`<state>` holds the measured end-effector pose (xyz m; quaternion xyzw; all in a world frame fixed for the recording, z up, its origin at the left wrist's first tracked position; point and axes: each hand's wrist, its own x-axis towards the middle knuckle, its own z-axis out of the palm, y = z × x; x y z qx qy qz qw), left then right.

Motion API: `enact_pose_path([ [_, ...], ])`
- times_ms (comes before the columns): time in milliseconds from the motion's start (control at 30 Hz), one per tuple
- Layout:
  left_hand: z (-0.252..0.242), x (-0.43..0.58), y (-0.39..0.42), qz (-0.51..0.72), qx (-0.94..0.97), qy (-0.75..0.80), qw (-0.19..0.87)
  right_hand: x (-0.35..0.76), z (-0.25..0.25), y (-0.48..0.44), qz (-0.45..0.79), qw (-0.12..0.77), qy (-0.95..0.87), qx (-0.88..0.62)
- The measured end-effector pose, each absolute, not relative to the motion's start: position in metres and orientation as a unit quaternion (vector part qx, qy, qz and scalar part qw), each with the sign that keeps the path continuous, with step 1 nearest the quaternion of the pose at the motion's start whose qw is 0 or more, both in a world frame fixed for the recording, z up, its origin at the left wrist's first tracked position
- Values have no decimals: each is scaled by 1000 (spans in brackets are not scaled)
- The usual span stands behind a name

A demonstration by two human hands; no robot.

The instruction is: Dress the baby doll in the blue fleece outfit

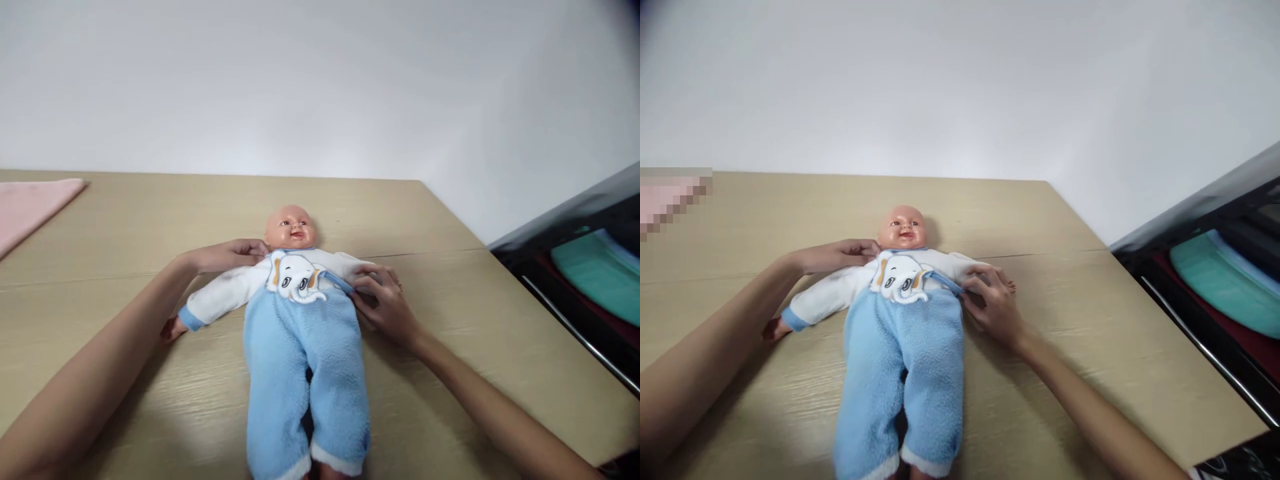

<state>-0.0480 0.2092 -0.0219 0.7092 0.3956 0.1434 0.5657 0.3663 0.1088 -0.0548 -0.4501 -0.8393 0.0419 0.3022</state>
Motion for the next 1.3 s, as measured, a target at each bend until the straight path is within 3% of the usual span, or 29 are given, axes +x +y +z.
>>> enact_pose_path([
  [233, -45, -39, 199, 252, 650, 442, 565, 364, -66, 107, 75, 362, -810, -454],
  [600, -48, -35, 197, 265, 496, 404, 721, 360, -65, 109, 62, 310, -838, -446],
  [1133, -52, -38, 189, 332, 420, 395, 747, 397, -61, 124, 5, 275, -874, -400],
  [1300, -45, -36, 188, 316, 419, 400, 752, 443, -67, 142, 119, 276, -853, -427],
])
